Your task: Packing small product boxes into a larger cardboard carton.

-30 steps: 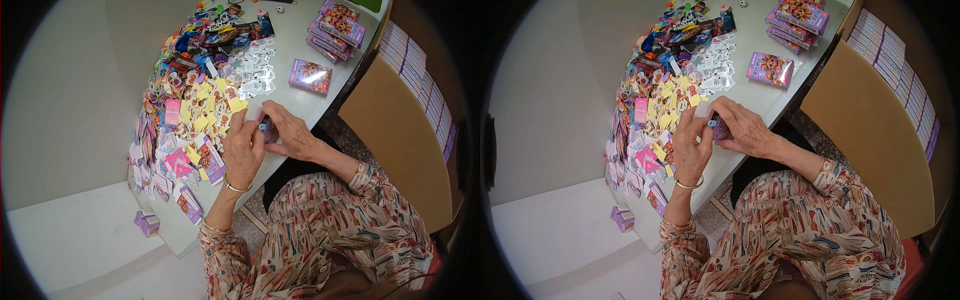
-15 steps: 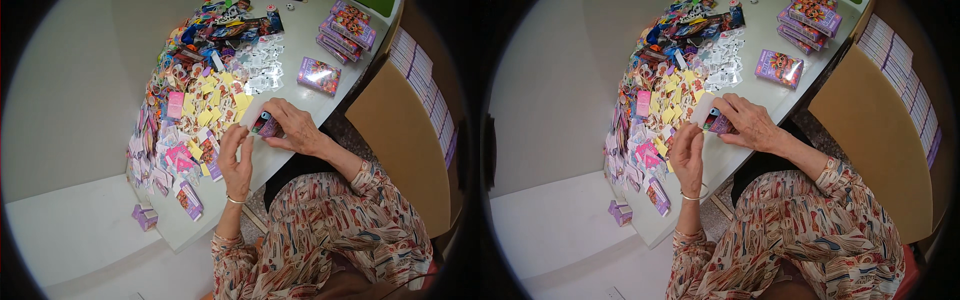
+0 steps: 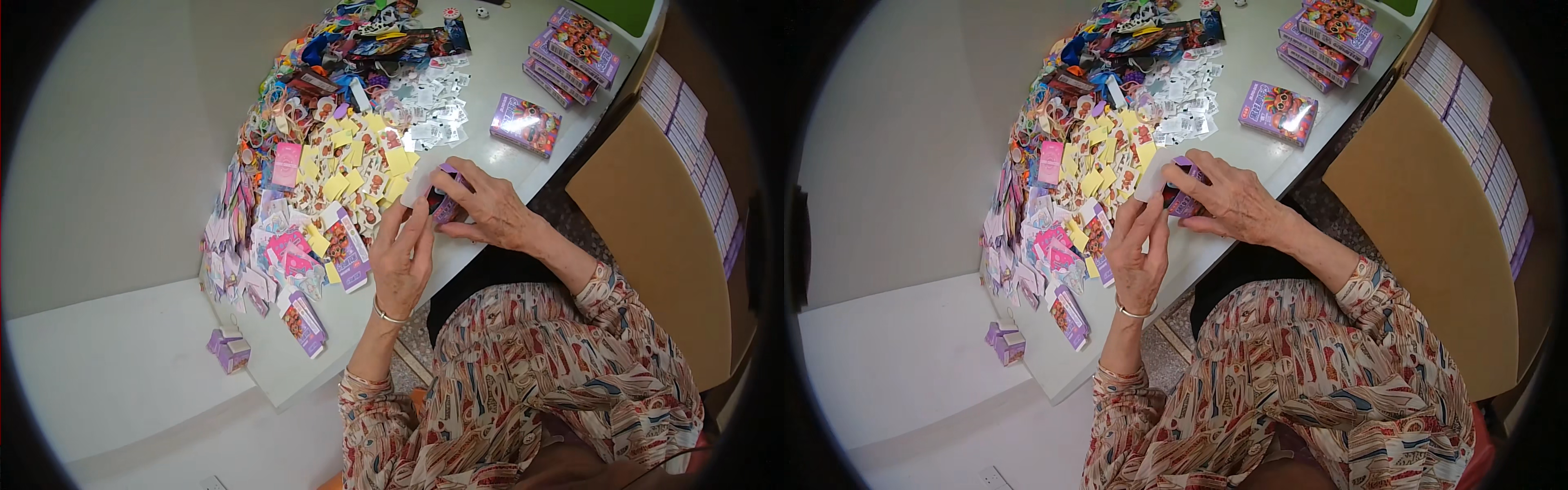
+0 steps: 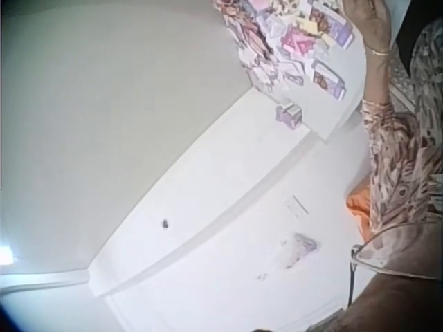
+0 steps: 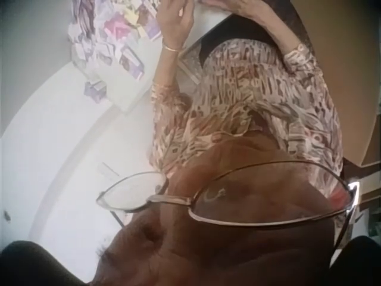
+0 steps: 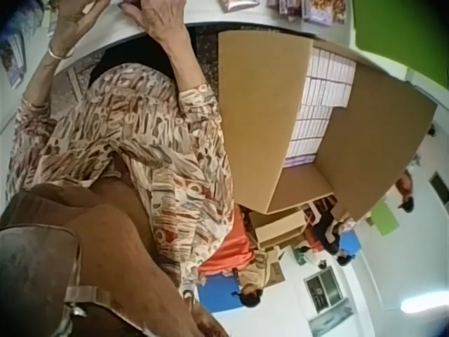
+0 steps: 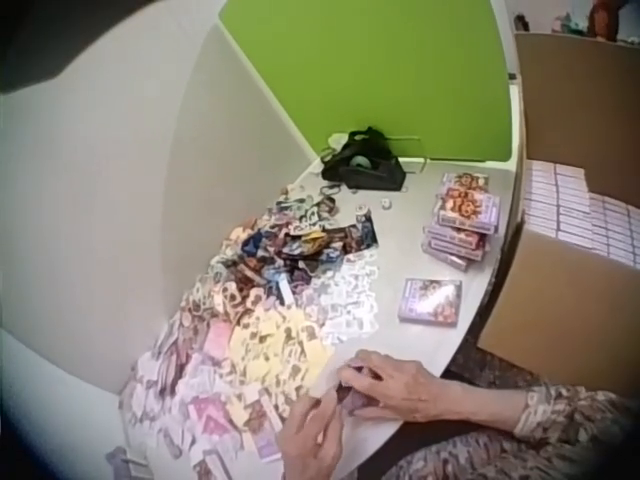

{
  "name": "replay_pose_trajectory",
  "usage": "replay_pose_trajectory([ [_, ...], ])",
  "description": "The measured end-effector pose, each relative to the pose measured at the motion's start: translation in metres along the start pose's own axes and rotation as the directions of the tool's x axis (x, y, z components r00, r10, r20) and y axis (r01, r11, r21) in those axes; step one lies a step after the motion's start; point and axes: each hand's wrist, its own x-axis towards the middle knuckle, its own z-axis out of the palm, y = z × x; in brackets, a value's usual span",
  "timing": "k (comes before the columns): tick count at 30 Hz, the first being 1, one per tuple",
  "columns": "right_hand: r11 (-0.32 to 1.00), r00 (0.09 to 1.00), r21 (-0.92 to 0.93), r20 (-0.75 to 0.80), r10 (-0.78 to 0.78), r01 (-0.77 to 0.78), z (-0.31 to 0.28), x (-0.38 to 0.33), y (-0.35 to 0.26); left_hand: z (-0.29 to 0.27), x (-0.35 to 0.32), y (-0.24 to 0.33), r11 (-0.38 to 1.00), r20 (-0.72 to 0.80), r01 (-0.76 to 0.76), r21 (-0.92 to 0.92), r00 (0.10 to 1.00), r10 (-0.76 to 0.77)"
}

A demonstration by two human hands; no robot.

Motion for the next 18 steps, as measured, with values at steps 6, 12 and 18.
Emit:
replay_pose_trajectory([
  [6, 0.999, 1.000, -0.026, -0.014, 0.023, -0.023, -0.0013, 0.0037, -0.0049, 0.0009, 0.0035, -0.0005, 0.993, -0.026, -0.107, 0.051, 0.994, 0.109],
  [12, 0.999, 0.999, -0.031, -0.035, 0.012, -0.013, 0.0029, 0.0023, -0.0003, 0.0039, 0.0030, -0.0001, 0.976, -0.075, 0.175, -0.130, 0.980, -0.186],
  [18, 0.998, 0.998, -0.061, -0.056, -0.018, 0.014, 0.0031, -0.0012, 0.0011, 0.0065, 0.0059, 0.0012, 0.733, 0.022, 0.300, -0.610, 0.932, -0.362],
])
